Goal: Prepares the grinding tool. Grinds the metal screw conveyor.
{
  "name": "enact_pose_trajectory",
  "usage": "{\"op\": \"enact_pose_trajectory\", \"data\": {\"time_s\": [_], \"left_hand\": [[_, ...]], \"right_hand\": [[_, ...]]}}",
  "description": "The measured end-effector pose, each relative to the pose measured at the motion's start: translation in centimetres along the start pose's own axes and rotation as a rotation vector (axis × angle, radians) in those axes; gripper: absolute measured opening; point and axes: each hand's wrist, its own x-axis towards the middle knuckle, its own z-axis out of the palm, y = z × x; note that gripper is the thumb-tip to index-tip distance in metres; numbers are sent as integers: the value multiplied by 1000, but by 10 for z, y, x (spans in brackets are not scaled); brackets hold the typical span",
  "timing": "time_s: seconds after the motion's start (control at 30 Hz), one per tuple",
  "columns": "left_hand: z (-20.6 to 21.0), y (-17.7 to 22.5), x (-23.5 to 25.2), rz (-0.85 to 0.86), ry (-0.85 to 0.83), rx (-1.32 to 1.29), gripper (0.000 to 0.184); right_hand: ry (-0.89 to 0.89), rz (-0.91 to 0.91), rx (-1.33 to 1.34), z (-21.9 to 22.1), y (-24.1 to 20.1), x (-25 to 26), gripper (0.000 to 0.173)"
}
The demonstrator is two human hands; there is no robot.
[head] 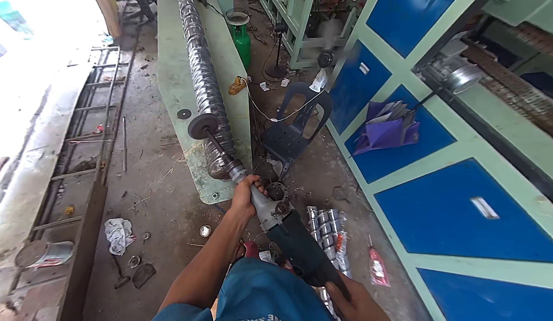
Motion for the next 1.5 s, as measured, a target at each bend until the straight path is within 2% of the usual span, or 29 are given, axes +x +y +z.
{"op": "enact_pose_trajectory", "data": {"time_s": [0.37, 0.77, 1.13, 1.5], "left_hand": [[-3, 9, -7, -35, -47, -52, 11], [-15, 14, -14, -41, -17, -91, 12], [5, 9, -7, -48, -62, -67, 13], [35, -9, 15, -90, -40, 31, 9]], "right_hand": [[22, 33, -90, -1, -36, -16, 53], [1, 43, -150, -2, -51, -19, 53], [33, 42, -130, -11, -45, -18, 55], [83, 33, 18, -10, -20, -15, 46]]}}
